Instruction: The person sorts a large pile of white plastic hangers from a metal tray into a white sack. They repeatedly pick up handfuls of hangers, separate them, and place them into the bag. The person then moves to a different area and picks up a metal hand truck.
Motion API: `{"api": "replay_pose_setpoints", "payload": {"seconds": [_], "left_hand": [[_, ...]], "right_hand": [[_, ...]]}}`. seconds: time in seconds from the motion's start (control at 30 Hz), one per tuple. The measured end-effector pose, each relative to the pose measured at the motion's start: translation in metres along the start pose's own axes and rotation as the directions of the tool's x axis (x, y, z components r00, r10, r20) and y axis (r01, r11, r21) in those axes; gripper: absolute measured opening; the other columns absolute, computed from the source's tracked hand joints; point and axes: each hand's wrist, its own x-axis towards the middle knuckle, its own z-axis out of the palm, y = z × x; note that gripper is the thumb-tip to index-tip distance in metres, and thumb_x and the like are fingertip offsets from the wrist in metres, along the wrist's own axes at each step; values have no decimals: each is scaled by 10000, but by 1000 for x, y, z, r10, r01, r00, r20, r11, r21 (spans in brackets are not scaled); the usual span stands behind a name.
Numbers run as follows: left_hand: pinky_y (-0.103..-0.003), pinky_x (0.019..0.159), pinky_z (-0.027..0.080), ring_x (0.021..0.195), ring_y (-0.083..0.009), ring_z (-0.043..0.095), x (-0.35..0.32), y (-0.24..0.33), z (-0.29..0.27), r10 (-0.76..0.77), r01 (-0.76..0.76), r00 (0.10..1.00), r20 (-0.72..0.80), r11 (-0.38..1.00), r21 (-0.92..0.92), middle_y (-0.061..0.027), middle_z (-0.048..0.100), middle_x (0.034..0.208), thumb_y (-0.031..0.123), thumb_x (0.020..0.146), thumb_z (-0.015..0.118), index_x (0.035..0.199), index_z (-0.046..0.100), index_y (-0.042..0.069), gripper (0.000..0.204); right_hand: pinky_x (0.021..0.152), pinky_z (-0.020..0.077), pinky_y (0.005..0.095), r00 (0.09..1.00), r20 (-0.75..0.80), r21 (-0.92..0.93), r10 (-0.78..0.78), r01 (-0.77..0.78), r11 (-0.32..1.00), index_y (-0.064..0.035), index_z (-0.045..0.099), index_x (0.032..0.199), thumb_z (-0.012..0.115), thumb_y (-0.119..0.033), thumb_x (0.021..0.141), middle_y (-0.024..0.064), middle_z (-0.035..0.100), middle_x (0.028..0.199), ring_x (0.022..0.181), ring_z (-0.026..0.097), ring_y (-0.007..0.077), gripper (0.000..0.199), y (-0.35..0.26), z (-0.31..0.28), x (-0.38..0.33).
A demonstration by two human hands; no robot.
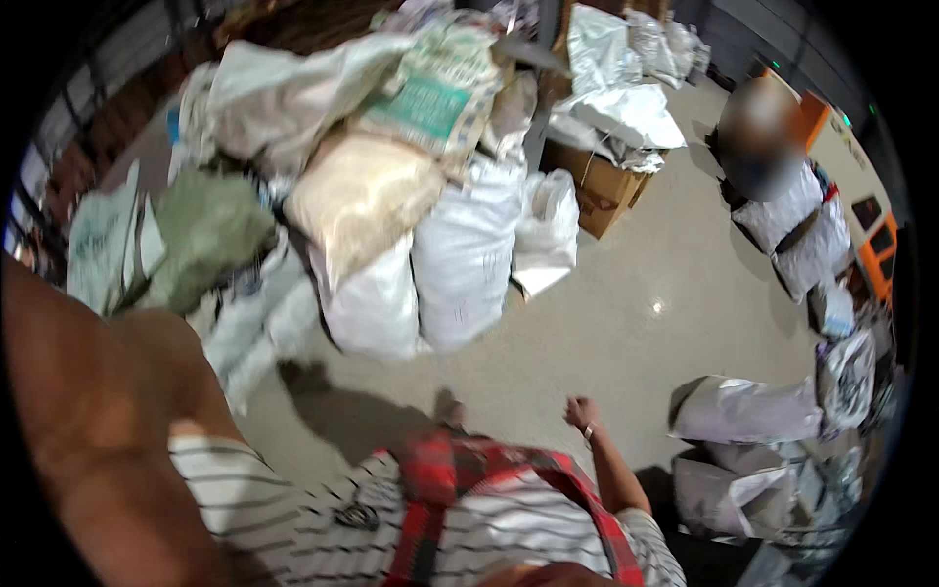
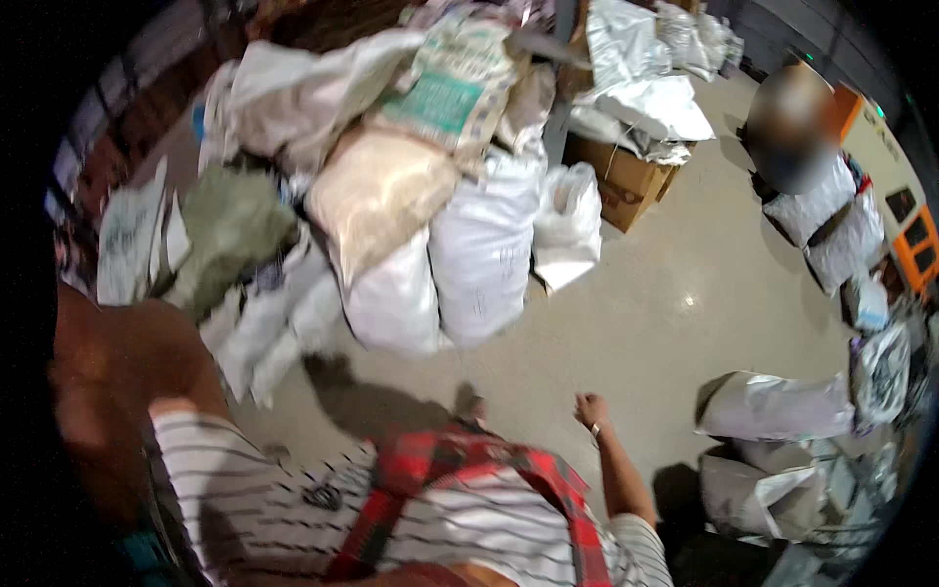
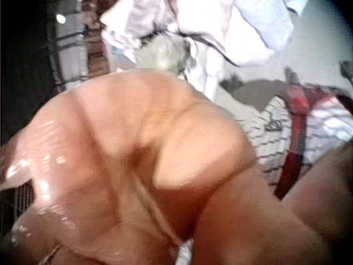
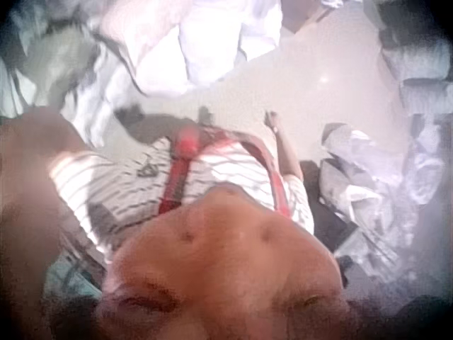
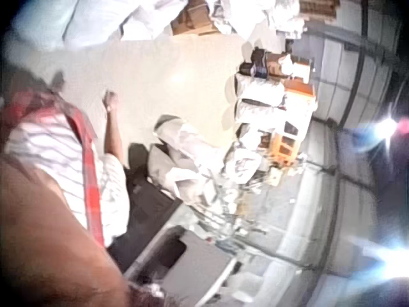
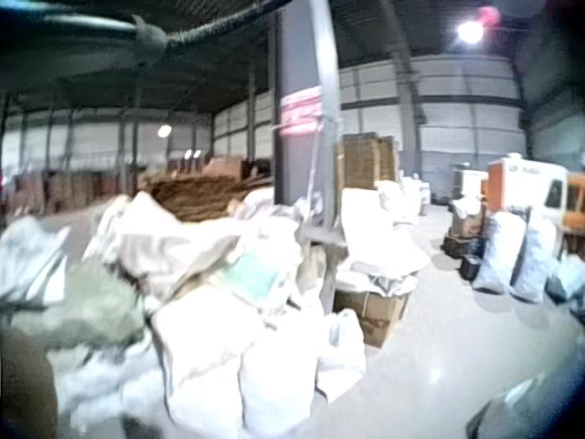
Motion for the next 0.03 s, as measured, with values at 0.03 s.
{"api": "replay_pose_setpoints", "payload": {"seconds": [0.03], "left_hand": [[-466,1049,239,1226,-310,383,-17,-23,8,60,-61,998,-37,998,-33,-123,418,1332,137,885,533,1291,429,51,428]], "right_hand": [[471,466,298,999,6,98,33,-33,995,-16,561,648,483,-353,867,87,583,581,535,592,166,409,35,-9,23]]}}
